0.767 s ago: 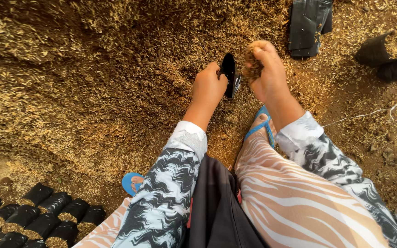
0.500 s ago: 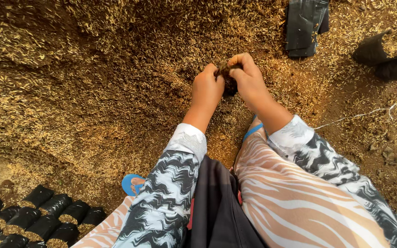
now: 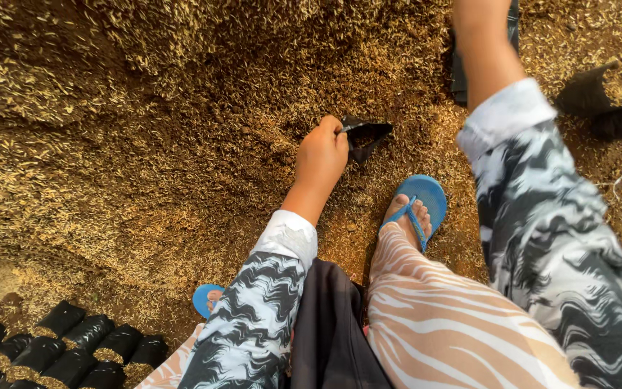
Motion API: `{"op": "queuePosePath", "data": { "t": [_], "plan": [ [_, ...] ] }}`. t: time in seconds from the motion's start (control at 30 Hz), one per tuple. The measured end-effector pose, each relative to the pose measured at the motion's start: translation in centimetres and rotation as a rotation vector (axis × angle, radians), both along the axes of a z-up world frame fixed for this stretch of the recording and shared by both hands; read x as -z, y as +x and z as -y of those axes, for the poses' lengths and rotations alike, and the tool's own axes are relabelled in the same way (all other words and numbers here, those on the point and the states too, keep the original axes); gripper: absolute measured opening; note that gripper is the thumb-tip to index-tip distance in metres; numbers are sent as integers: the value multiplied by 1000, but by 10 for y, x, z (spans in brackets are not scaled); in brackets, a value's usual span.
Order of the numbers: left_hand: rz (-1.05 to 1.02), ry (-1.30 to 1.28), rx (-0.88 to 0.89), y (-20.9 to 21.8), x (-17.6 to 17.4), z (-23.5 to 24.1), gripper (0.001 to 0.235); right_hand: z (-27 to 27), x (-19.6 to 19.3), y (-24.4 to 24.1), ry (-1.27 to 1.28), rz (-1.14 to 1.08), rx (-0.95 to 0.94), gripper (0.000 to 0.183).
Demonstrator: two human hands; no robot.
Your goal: The person repeatedly scoops dry organic material from a large pile and fills black plastic nursery pots. They hold each pot, pack the material inside, and place the filled pots aside. The process continues throughout the clip.
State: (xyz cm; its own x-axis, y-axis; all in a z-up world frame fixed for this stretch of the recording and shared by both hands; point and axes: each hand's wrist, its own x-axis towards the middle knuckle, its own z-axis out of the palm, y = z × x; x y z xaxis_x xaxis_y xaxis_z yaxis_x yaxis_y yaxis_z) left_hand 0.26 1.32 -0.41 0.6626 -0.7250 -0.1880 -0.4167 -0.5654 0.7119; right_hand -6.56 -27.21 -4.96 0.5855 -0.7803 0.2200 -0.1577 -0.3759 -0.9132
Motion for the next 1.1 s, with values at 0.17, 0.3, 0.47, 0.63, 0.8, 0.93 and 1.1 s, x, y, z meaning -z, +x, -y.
{"op": "queuePosePath", "data": {
  "t": [0.17,0.3,0.47,0.63,0.8,0.93,1.1],
  "plan": [
    [23,-30,37,-3,-2,-2,12,-19,13,18,39,-117,-48,20],
    [14,-6,45,-4,-1,0,13,-19,21,27,57,-151,-62,23],
    [-4,14,47,-2,-2,5,14,5,28,35,69,-139,-28,27],
    [-10,-20,42,-2,-3,4,14,17,35,27,80,-153,23,31],
    [-7,-20,36,-2,-4,4,16,-21,43,-4,-303,-271,86,44],
    [-1,-36,27,-2,-7,5,19,-44,41,-8,-625,-369,53,74],
    [-10,-33,17,-2,-14,8,23,-72,43,-21,-523,-465,-94,60]
  ]
}}
